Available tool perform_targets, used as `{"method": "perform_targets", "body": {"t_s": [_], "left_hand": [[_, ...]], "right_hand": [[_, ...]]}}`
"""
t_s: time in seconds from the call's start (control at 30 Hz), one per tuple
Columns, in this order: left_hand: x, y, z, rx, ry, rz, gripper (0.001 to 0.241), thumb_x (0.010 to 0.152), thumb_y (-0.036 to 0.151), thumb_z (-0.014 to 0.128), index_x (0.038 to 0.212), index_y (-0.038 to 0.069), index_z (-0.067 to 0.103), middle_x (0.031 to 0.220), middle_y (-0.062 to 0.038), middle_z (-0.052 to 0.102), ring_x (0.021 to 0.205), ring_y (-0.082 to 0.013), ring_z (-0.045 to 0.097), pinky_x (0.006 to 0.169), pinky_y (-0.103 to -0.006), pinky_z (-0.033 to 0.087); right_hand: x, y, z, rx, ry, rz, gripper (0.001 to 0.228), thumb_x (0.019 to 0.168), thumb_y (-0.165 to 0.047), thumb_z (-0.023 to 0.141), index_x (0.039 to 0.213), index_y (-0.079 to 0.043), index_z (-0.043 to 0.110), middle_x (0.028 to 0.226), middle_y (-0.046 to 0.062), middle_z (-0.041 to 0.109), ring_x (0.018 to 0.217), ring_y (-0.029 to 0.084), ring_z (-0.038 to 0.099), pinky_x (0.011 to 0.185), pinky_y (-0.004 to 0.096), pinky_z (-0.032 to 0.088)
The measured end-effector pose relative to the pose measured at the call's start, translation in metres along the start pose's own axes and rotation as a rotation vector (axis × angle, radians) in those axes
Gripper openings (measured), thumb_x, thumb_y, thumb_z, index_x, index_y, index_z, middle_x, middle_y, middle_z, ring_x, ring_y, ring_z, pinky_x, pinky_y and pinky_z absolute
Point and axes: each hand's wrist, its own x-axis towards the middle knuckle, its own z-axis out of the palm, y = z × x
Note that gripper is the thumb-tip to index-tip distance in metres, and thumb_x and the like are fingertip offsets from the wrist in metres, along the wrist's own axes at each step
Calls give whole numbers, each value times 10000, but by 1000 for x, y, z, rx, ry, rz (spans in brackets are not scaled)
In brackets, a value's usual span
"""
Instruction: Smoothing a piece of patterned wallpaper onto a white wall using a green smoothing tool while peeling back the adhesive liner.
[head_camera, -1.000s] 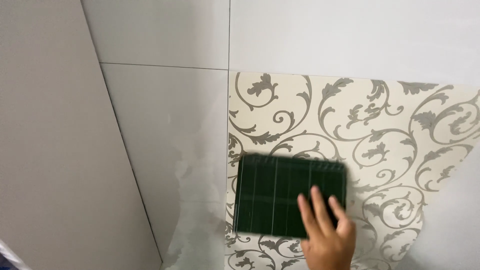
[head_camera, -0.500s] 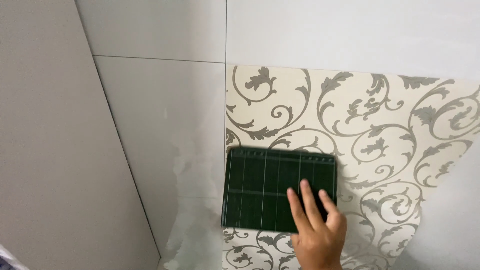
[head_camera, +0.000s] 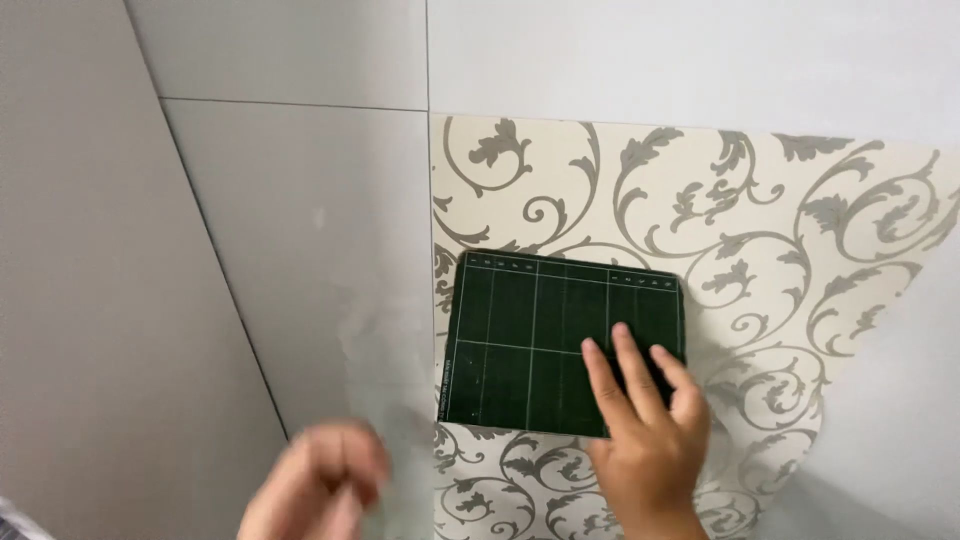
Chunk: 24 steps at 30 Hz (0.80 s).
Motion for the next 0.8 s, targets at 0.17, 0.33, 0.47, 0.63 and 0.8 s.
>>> {"method": "perform_targets", "body": {"t_s": [0.17,0.33,0.47,0.63,0.8], "left_hand": [[50,41,73,202,-183,-67,718,920,399,574,1630,321,496,1315,-25,784,1021,-199,780,884,-363,626],[58,-1,105,317,-372,18,817,980,263,657,1708,410,316,1744,103,476,1565,-88,510,1206,-278,477],[48,16,116,102,-270,-105,753,947,179,684,1642,406,508,1606,39,672,1309,-121,729,1044,-277,667],[59,72,133,353,-195,137,827,866,385,730,1650,413,471,1534,94,733,1129,-36,770,975,-249,656],[78,19,128,455,-187,356,797,892,323,805,1626,382,499,1431,16,792,1224,-29,698,1014,-229,589]], "right_hand": [[-44,-5,19,0,-90,0,1092,463,-25,810,1509,-304,662,1636,8,597,1336,383,619,922,458,506],[-55,-8,5,57,-194,-15,991,498,36,683,1425,-310,715,1570,-8,638,1265,367,646,833,474,551],[-23,1,-18,32,-98,-48,892,541,-110,542,1376,-347,747,1491,-68,693,1192,303,654,849,429,560],[43,13,-25,-9,-2,-119,836,634,68,601,1366,-300,765,1496,-12,697,1203,334,653,801,435,513],[-4,10,1,50,-80,-71,896,619,-47,696,1481,-288,669,1581,0,631,1291,360,640,891,424,495]]}}
